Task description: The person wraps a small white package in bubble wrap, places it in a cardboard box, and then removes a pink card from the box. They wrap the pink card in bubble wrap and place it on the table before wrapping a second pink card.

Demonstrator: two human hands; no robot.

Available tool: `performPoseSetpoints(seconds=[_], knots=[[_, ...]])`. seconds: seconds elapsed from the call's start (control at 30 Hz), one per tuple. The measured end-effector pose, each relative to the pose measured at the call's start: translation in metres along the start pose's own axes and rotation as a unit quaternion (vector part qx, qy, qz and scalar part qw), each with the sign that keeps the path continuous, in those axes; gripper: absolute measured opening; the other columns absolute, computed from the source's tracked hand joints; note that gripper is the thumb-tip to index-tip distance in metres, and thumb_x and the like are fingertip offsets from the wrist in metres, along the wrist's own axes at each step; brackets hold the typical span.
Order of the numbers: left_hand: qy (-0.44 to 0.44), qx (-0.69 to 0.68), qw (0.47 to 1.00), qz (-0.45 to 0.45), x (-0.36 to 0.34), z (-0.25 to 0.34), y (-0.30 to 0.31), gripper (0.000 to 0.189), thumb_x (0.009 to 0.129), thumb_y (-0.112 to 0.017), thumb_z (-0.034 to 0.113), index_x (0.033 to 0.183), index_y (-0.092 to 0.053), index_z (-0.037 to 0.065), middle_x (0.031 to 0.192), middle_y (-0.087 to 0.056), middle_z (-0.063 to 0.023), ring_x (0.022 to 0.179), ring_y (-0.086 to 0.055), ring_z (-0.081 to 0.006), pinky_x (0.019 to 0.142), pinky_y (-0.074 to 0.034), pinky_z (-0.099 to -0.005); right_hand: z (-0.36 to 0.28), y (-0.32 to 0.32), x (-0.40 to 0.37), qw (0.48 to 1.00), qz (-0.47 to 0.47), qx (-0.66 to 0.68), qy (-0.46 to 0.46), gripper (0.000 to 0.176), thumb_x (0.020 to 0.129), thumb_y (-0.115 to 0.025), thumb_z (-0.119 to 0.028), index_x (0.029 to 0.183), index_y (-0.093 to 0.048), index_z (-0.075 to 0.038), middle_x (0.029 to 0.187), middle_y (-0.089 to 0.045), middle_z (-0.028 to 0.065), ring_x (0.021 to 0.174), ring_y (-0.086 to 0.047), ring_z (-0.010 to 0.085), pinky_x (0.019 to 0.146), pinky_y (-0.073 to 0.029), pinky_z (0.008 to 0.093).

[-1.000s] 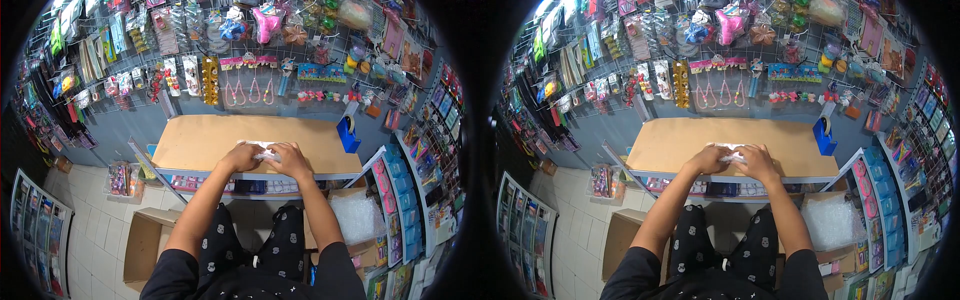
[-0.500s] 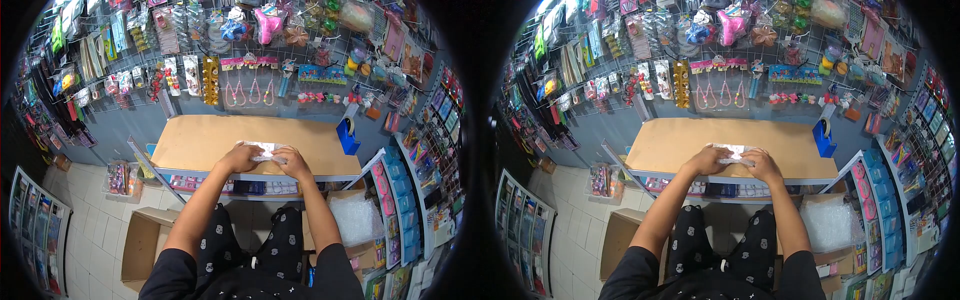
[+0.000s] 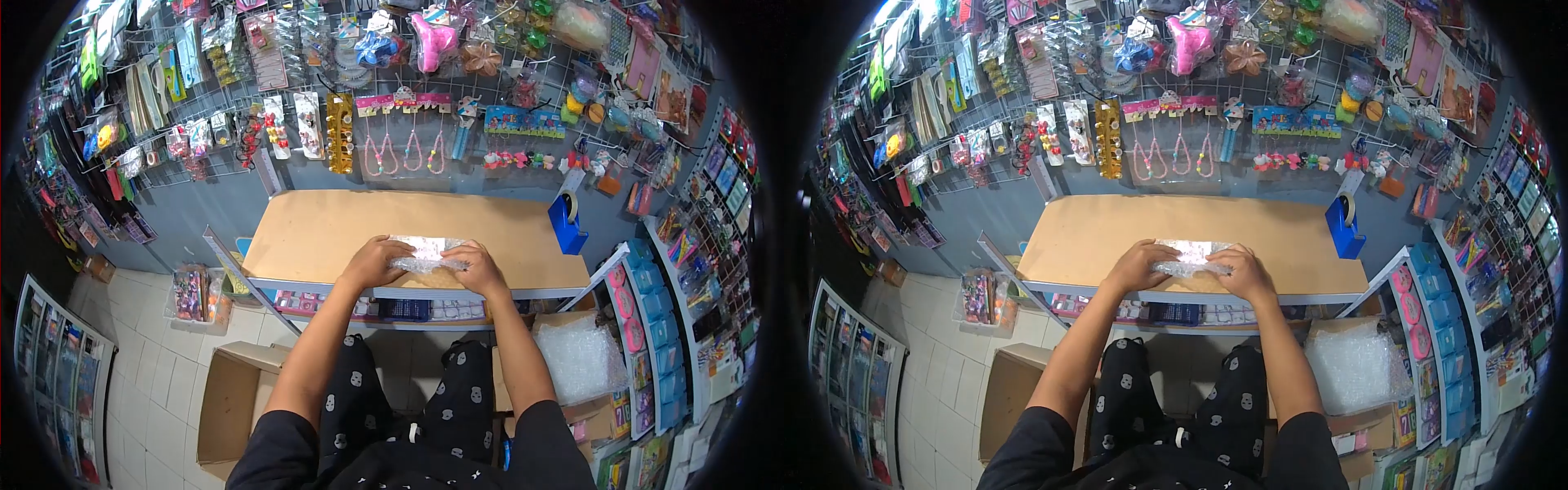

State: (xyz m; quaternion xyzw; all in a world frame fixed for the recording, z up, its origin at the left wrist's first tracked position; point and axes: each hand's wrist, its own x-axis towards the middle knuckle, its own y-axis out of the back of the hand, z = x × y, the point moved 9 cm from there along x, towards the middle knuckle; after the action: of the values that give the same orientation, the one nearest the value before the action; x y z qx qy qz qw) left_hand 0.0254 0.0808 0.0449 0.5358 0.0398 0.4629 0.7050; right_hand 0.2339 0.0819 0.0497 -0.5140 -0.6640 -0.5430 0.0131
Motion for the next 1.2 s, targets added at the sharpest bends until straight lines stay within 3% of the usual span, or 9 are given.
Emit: performPoseSetpoints(seconds=[0.2,0.3,0.47,0.6,0.7,0.8,0.9,1.07,1.2], knots=[[-0.01,-0.044,0.998,0.034,0.004,0.0,0.006,0.025,0.083,-0.077,0.011,0.108,-0.08,0.008,0.12,-0.077,-0.0085,0.114,-0.071,-0.03,0.108,-0.049,-0.0469,0.022,0.0,0.008,0.991,0.009,0.064,-0.115,0.019,0.087,-0.085,-0.024,0.092,-0.081,-0.005,0.098,-0.079,0.0132,0.093,-0.072,0.0284,0.086,-0.056,0.0406],[-0.004,-0.099,0.994,0.046,0.008,-0.004,0.008,0.021,0.086,-0.075,0.012,0.104,-0.079,0.003,0.113,-0.078,-0.014,0.107,-0.072,-0.035,0.099,-0.054,-0.044,0.026,-0.001,0.007,0.981,0.039,0.125,-0.141,0.024,0.09,-0.083,-0.025,0.091,-0.08,-0.001,0.09,-0.078,0.0164,0.081,-0.071,0.0243,0.079,-0.056,0.0381],[0.081,-0.143,0.985,0.06,0.006,-0.018,0.007,0.024,0.096,-0.07,0.021,0.103,-0.077,-0.002,0.101,-0.077,-0.0214,0.092,-0.073,-0.038,0.089,-0.055,-0.0424,0.027,0.002,0.004,0.958,-0.021,0.133,-0.252,0.03,0.094,-0.081,-0.027,0.092,-0.079,0.002,0.081,-0.075,0.0119,0.076,-0.067,0.0169,0.075,-0.053,0.0326],[0.142,-0.162,0.976,0.036,0.006,-0.024,0.007,0.031,0.103,-0.065,0.026,0.104,-0.075,-0.004,0.093,-0.075,-0.0223,0.083,-0.07,-0.0334,0.082,-0.054,-0.0407,0.033,-0.002,0.002,0.939,-0.011,0.193,-0.285,0.031,0.095,-0.08,-0.028,0.095,-0.079,0.004,0.088,-0.077,0.0096,0.084,-0.068,0.0149,0.079,-0.054,0.0305],[0.145,-0.17,0.973,0.059,0.005,-0.028,0.008,0.033,0.104,-0.063,0.027,0.105,-0.074,-0.004,0.089,-0.074,-0.0217,0.081,-0.069,-0.031,0.079,-0.053,-0.0402,0.042,-0.007,0.008,0.953,0.025,0.23,-0.197,0.031,0.096,-0.079,-0.027,0.1,-0.078,0.004,0.102,-0.078,0.0101,0.093,-0.069,0.0147,0.085,-0.054,0.0304],[0.151,-0.193,0.966,0.081,0.005,-0.031,0.005,0.033,0.105,-0.062,0.028,0.106,-0.073,-0.003,0.089,-0.074,-0.0211,0.081,-0.07,-0.0298,0.078,-0.053,-0.0404,0.054,-0.007,0.006,0.945,0.072,0.238,-0.21,0.035,0.097,-0.077,-0.031,0.105,-0.078,0.004,0.116,-0.077,0.0128,0.102,-0.071,0.0173,0.092,-0.054,0.0318],[0.176,-0.194,0.961,0.086,0.006,-0.034,0.005,0.033,0.106,-0.062,0.029,0.109,-0.072,-0.003,0.089,-0.074,-0.0199,0.081,-0.069,-0.0279,0.077,-0.053,-0.0401,0.057,-0.003,0.007,0.958,0.066,0.135,-0.247,0.039,0.097,-0.075,-0.037,0.105,-0.079,0.002,0.111,-0.079,0.0151,0.098,-0.073,0.0214,0.09,-0.055,0.0342],[0.217,-0.18,0.951,0.124,0.009,-0.046,0.002,0.032,0.106,-0.063,0.03,0.11,-0.07,-0.001,0.087,-0.074,-0.0142,0.078,-0.067,-0.0217,0.075,-0.053,-0.0372,0.078,-0.017,0.004,0.95,0.069,0.127,-0.277,0.042,0.095,-0.076,-0.043,0.103,-0.08,-0.002,0.092,-0.078,0.0182,0.086,-0.075,0.0242,0.081,-0.056,0.0369],[0.251,-0.262,0.924,0.12,0.006,-0.054,-0.006,0.025,0.107,-0.064,0.024,0.113,-0.068,0.0,0.082,-0.068,-0.0031,0.075,-0.059,-0.0088,0.067,-0.049,-0.0281,0.064,-0.007,0.004,0.949,0.082,0.118,-0.281,0.042,0.092,-0.078,-0.043,0.093,-0.08,-0.001,0.082,-0.076,0.019,0.077,-0.074,0.0256,0.074,-0.055,0.0379]])
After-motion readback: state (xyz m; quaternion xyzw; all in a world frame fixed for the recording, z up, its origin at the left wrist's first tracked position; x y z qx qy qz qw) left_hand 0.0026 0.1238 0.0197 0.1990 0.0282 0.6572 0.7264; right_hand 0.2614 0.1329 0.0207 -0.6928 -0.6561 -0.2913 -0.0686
